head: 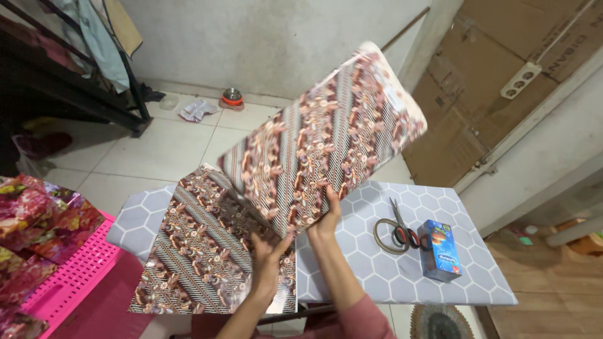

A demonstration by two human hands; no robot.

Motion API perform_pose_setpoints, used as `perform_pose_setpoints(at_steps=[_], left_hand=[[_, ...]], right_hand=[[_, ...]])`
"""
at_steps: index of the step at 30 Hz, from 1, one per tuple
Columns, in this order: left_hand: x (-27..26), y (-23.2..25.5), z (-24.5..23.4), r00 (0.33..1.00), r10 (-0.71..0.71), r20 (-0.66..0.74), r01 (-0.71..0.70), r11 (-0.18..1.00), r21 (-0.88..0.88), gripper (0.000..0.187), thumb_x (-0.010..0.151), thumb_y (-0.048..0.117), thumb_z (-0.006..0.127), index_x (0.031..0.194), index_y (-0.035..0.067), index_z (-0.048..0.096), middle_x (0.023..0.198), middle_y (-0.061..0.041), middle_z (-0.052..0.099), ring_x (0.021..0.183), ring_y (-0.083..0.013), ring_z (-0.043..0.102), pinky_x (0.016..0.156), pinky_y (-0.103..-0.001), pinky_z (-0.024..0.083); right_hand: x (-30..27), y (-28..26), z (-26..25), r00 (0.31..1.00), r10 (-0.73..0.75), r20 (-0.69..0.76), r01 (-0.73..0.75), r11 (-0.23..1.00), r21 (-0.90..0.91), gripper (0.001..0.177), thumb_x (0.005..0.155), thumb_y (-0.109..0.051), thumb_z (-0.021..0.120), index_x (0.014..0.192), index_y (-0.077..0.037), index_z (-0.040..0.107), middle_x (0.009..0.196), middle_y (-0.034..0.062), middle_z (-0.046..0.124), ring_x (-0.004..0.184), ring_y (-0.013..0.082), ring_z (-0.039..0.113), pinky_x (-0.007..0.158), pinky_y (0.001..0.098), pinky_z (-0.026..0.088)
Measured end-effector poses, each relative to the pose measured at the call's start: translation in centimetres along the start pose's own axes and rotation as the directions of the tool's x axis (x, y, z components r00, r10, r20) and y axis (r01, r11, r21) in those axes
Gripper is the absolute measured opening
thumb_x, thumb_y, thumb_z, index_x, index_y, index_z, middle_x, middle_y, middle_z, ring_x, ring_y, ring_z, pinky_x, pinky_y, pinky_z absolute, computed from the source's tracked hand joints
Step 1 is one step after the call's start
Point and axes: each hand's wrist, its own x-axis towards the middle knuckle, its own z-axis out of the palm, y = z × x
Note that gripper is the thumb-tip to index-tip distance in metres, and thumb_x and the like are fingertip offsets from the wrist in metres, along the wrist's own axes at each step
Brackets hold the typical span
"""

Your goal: The person wraps a rectangular box with patterned wrapping paper. They cut a piece of tape with scissors, fold the paper around the box, and secure the edges with tape.

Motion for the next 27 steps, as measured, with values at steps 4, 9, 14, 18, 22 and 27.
perform_pose_setpoints(at_steps=[4, 9, 14, 18, 22, 27], left_hand=[[1.8, -1.7, -0.8, 0.988, 0.050, -0.148, -0.051, 0.999, -0.004, 0.124, 0.070, 0.036, 0.088, 0.160, 0.006, 0.008, 0.158, -0.016, 0.031, 0.147, -0.0255, 0.033, 0.122, -0.046, 0.020], [1.5, -3.1, 0.5, 0.991, 0.108, -0.083, -0.118, 0.986, -0.118, 0.108, 0.082, 0.033, 0.084, 0.166, 0.002, 0.023, 0.119, -0.021, 0.034, 0.107, -0.0342, 0.030, 0.097, -0.059, 0.027], [2.7, 0.3, 1.9, 0.981, 0.180, -0.070, -0.189, 0.827, -0.529, 0.081, 0.074, 0.036, 0.077, 0.141, 0.005, 0.043, 0.119, -0.006, 0.060, 0.110, -0.0220, 0.062, 0.099, -0.037, 0.055], [5.2, 5.7, -1.3, 0.979, 0.050, -0.197, -0.140, 0.869, -0.475, 0.062, 0.069, 0.040, 0.070, 0.122, 0.013, 0.054, 0.110, -0.005, 0.061, 0.103, -0.0240, 0.063, 0.091, -0.045, 0.056], [6.7, 9.0, -4.7, 0.969, -0.061, -0.239, -0.031, 0.930, -0.366, 0.050, 0.075, 0.040, 0.074, 0.115, 0.015, 0.059, 0.114, -0.008, 0.061, 0.110, -0.0294, 0.061, 0.100, -0.048, 0.054], [9.9, 9.5, -5.8, 0.987, -0.130, -0.098, 0.075, 0.898, -0.433, 0.059, 0.073, 0.048, 0.072, 0.120, 0.016, 0.060, 0.113, -0.008, 0.065, 0.105, -0.0311, 0.064, 0.091, -0.052, 0.054]], right_hand=[[-2.7, 1.6, 2.8, 0.995, -0.099, -0.009, 0.099, 0.992, 0.083, 0.044, 0.092, -0.033, 0.070, 0.124, -0.007, 0.055, 0.120, 0.0144, 0.061, 0.112, 0.0310, 0.061, 0.103, 0.0505, 0.052], [-5.0, 2.1, 4.9, 0.997, -0.028, -0.076, 0.038, 0.990, 0.137, 0.051, 0.086, -0.039, 0.067, 0.127, -0.011, 0.055, 0.120, 0.0142, 0.064, 0.111, 0.0322, 0.062, 0.100, 0.0516, 0.050], [-7.9, 3.1, 3.1, 0.982, 0.059, 0.178, -0.031, 0.987, -0.155, 0.061, 0.085, -0.033, 0.070, 0.138, -0.010, 0.051, 0.127, 0.0123, 0.061, 0.119, 0.0321, 0.059, 0.106, 0.0525, 0.048], [-8.8, 0.3, 0.4, 0.869, 0.042, 0.493, 0.229, 0.850, -0.475, 0.057, 0.086, -0.030, 0.070, 0.136, -0.009, 0.054, 0.125, 0.0124, 0.062, 0.116, 0.0302, 0.061, 0.104, 0.0497, 0.049], [-7.5, -6.9, -1.2, 0.900, -0.108, 0.422, 0.274, 0.894, -0.355, 0.054, 0.087, -0.028, 0.069, 0.135, -0.008, 0.056, 0.123, 0.0124, 0.063, 0.113, 0.0283, 0.062, 0.101, 0.0470, 0.050], [-4.8, -10.6, -1.4, 0.915, -0.033, 0.401, 0.234, 0.854, -0.464, 0.049, 0.088, -0.025, 0.069, 0.133, -0.006, 0.059, 0.121, 0.0125, 0.064, 0.109, 0.0259, 0.064, 0.097, 0.0436, 0.051]])
